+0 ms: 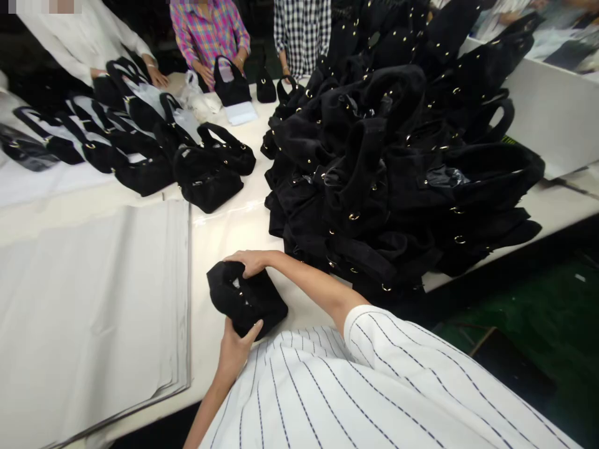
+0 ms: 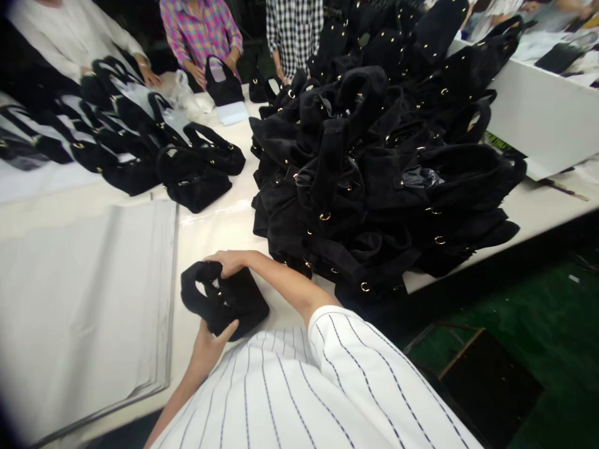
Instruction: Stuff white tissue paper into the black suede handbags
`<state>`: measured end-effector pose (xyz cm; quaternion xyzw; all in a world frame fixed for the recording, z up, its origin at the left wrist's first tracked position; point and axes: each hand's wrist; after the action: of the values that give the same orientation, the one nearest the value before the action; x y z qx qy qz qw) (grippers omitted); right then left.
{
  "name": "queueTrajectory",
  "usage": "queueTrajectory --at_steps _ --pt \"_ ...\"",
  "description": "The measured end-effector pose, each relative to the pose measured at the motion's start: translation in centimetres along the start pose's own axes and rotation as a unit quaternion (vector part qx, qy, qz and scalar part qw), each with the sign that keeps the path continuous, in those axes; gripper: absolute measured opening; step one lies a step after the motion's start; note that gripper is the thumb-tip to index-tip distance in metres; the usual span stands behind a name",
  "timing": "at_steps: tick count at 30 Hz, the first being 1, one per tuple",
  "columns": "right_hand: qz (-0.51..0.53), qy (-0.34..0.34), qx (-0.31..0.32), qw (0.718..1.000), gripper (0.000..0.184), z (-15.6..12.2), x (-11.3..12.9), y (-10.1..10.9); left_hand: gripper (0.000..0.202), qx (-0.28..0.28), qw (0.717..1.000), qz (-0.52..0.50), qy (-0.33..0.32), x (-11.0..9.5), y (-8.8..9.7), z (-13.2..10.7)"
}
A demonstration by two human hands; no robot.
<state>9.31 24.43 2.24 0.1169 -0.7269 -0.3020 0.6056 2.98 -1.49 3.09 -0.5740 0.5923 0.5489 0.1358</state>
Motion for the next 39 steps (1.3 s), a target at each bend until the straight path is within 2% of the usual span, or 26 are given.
queueTrajectory --at_steps 4,7,9,12,13,15,18,21,24,27,29,31,33,35,37,39 --pt "0.004 -0.097 -0.057 0.994 0.083 -2.1 -0.1 -0.2 0.063 -0.044 0.999 -0.013 0.009 0.9 4.1 1.6" --pt "0.004 -0.13 -0.082 0.988 0.085 -4.6 -0.4 -0.7 0.064 -0.075 0.996 -0.04 0.004 2.2 6.8 2.3" --pt "-0.004 -0.147 -0.098 0.984 0.099 -5.5 -0.7 -1.1 0.072 -0.06 0.997 -0.057 -0.008 2.7 7.4 2.6" --pt "0.019 -0.129 -0.064 0.989 0.124 -5.2 -1.6 -1.7 0.091 -0.028 0.998 -0.05 -0.038 3.0 6.5 2.6" --pt "0.048 -0.117 -0.049 0.991 0.124 -4.9 -1.9 -1.9 0.095 -0.036 0.998 -0.037 -0.042 3.0 6.0 2.6" --pt "0.108 -0.106 -0.05 0.987 0.111 -4.4 -2.4 -2.2 0.093 -0.074 0.997 0.0 -0.025 3.2 5.3 2.7" --pt "0.145 -0.127 -0.105 0.976 0.09 -4.8 -2.4 -3.1 0.075 -0.102 0.994 0.036 0.028 3.4 5.6 3.2" --pt "0.177 -0.14 -0.156 0.962 0.09 -7.2 -1.7 -4.9 0.063 -0.056 0.998 0.005 0.041 3.6 7.4 3.5" --pt "0.251 -0.144 -0.178 0.941 0.094 -11.3 -1.4 -6.9 0.067 0.013 0.997 -0.071 0.02 4.5 9.7 3.4" --pt "0.338 -0.166 -0.204 0.903 0.079 -15.2 -2.2 -8.2 0.065 0.031 0.979 -0.203 0.014 6.6 11.0 3.4" --pt "0.375 -0.197 -0.244 0.872 0.076 -16.6 -2.6 -8.6 0.052 -0.01 0.947 -0.317 0.056 8.2 10.8 3.9" --pt "0.391 -0.225 -0.285 0.846 0.077 -16.5 -2.3 -8.9 0.042 -0.056 0.918 -0.379 0.108 9.4 9.6 4.8" --pt "0.395 -0.232 -0.307 0.834 0.078 -15.3 -1.3 -9.3 0.047 -0.068 0.918 -0.37 0.125 9.8 7.9 5.8" --pt "0.394 -0.222 -0.309 0.837 0.08 -13.6 0.3 -10.0 0.048 -0.056 0.927 -0.352 0.115 9.6 6.6 6.5" --pt "0.398 -0.206 -0.293 0.844 0.086 -12.5 2.0 -11.0 0.046 -0.06 0.932 -0.34 0.111 9.3 6.2 6.7" --pt "0.414 -0.194 -0.275 0.846 0.088 -12.4 2.9 -12.0 0.045 -0.078 0.933 -0.328 0.125 9.3 6.8 6.6"
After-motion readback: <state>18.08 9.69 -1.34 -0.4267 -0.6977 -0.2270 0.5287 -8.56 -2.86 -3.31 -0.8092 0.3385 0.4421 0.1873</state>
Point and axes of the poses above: each hand's wrist, its own z-axis towards the middle knuckle, its own y-axis out of the back of the hand, x = y × z, and after that the axes turned 3 degrees about -y, right-handed
